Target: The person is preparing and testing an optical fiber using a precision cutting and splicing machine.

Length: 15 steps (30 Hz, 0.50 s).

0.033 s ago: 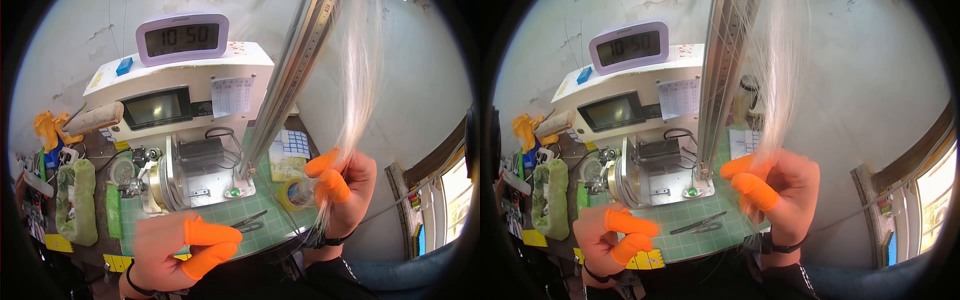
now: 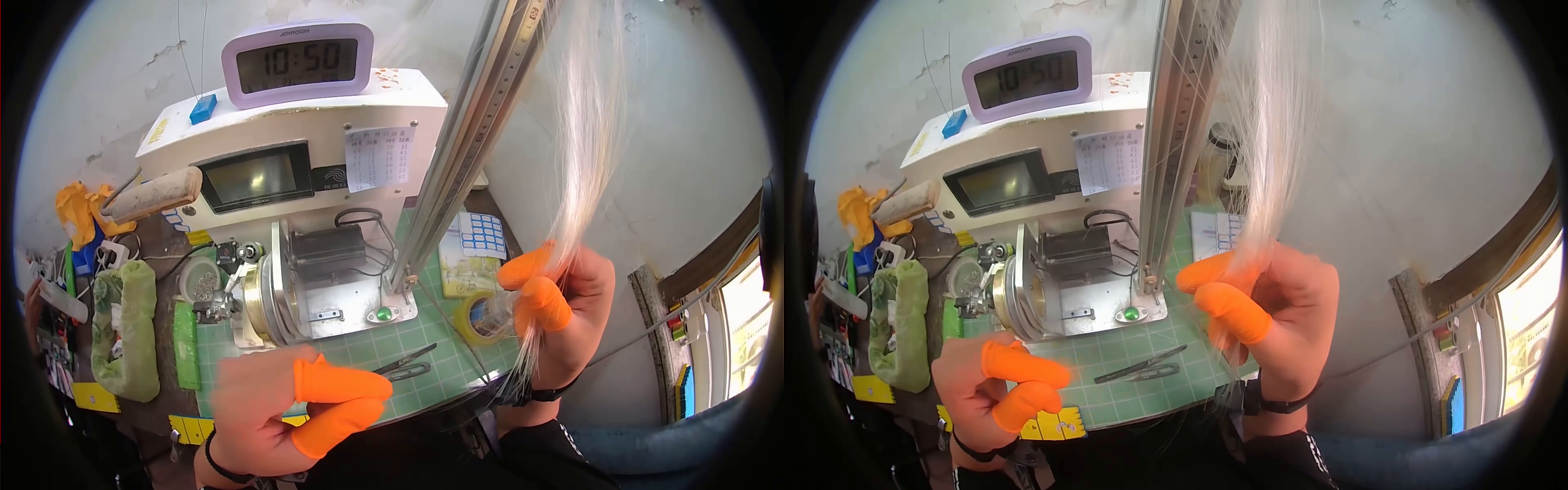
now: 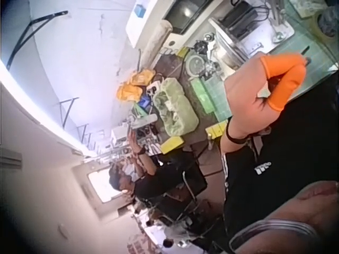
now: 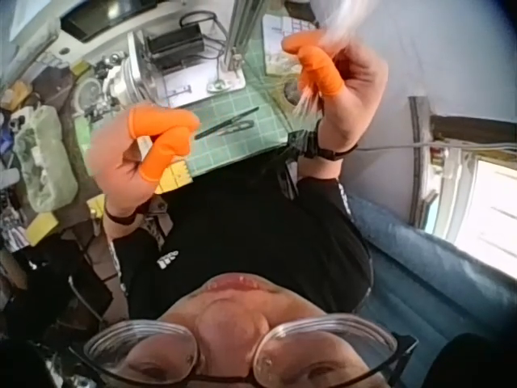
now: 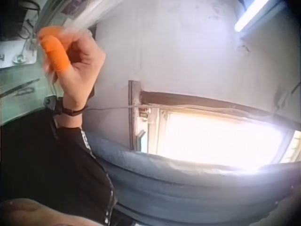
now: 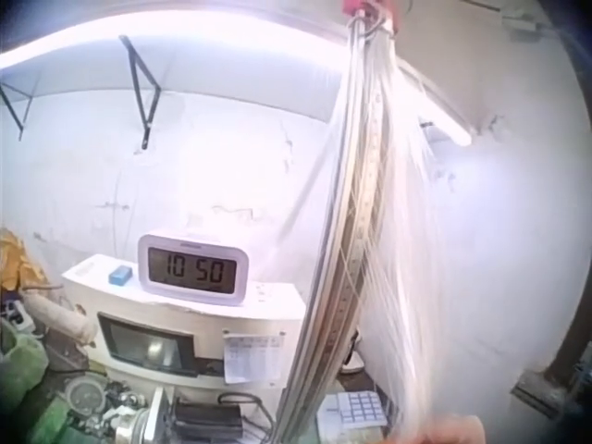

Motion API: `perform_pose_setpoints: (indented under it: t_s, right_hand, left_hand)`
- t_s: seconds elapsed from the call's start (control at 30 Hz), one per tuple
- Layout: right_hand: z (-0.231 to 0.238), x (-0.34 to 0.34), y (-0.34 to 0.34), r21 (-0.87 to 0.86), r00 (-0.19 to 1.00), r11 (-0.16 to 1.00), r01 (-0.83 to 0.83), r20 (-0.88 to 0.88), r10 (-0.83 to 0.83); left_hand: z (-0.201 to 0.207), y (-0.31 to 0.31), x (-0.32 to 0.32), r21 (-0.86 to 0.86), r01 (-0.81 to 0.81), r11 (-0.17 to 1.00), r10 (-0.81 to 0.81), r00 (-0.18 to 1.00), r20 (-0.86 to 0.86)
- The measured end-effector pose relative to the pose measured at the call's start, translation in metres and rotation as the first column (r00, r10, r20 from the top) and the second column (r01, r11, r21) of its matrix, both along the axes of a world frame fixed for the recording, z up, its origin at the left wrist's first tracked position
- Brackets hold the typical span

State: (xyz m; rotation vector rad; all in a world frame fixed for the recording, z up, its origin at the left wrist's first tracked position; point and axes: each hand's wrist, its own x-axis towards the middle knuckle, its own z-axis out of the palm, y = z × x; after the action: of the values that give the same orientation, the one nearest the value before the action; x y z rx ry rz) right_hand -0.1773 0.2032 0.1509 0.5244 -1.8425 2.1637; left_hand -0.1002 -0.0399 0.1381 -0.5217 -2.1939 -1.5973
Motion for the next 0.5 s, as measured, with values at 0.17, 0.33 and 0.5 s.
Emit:
perform_pose_setpoints:
  t_s: [0.17,0.33,0.5]
  right_hand:
    - [-0.005,-0.002,0.001,-0.044,1.000,0.999,-0.009,-0.021,0.008]
    - [-0.012,-0.005,0.004,-0.087,0.995,0.996,0.016,-0.092,-0.025]
    - [-0.010,-0.003,0.007,-0.094,0.994,0.995,0.024,-0.106,-0.034]
  left_hand:
    - [-0.004,-0.006,0.001,0.071,0.017,0.997,-0.017,1.000,-0.008]
    - [-0.008,-0.009,0.001,0.066,0.038,0.997,-0.036,0.999,-0.030]
    - [-0.010,-0.011,0.003,0.071,0.077,0.994,-0.076,0.997,-0.013]
